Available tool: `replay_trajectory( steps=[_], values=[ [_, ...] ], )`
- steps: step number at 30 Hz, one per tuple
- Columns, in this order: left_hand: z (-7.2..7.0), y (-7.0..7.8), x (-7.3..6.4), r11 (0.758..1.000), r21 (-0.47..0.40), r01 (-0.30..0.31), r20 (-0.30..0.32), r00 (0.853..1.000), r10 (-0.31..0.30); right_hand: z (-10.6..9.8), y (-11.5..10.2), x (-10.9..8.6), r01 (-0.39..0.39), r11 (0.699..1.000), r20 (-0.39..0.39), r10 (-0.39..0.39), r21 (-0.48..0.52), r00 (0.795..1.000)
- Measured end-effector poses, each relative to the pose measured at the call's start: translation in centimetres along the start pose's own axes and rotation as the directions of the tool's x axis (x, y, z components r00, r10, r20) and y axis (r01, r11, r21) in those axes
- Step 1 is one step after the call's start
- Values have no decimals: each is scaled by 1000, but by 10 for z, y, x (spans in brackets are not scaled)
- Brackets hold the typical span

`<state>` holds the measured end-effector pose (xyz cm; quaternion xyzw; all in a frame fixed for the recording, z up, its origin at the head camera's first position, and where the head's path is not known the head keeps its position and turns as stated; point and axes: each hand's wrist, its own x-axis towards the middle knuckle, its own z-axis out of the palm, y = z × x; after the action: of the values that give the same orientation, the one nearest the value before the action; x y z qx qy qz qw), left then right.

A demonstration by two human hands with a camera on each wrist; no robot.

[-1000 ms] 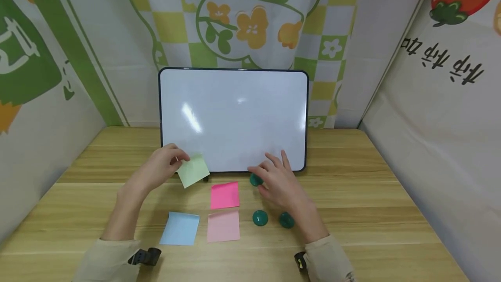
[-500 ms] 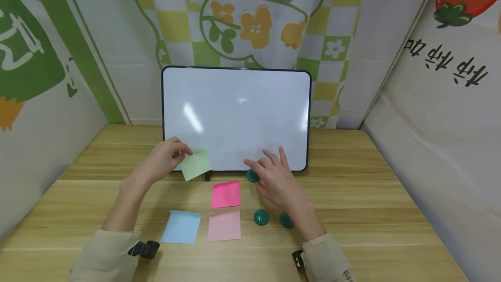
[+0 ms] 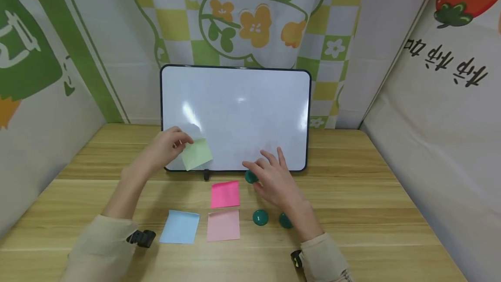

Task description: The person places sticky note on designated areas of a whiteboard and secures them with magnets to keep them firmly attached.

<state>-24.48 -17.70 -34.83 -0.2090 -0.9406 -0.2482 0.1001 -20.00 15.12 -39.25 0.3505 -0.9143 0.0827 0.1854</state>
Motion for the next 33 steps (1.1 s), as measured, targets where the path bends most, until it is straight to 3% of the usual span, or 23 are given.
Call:
replay_trajectory(
  steps=[9, 14, 33],
  values=[
    [-17, 1, 20, 997, 69, 27, 13, 1000, -28, 3, 2, -2, 1, 1000, -12, -1, -6, 1000],
    [-19, 0, 25, 997, 78, 27, 22, 999, -29, 2, 2, -2, 1, 1000, -12, -1, -6, 1000],
    [-37, -12, 43, 989, 149, -22, -92, 995, 36, 5, 2, 1, 14, 1000, -6, -14, -6, 1000]
  ],
)
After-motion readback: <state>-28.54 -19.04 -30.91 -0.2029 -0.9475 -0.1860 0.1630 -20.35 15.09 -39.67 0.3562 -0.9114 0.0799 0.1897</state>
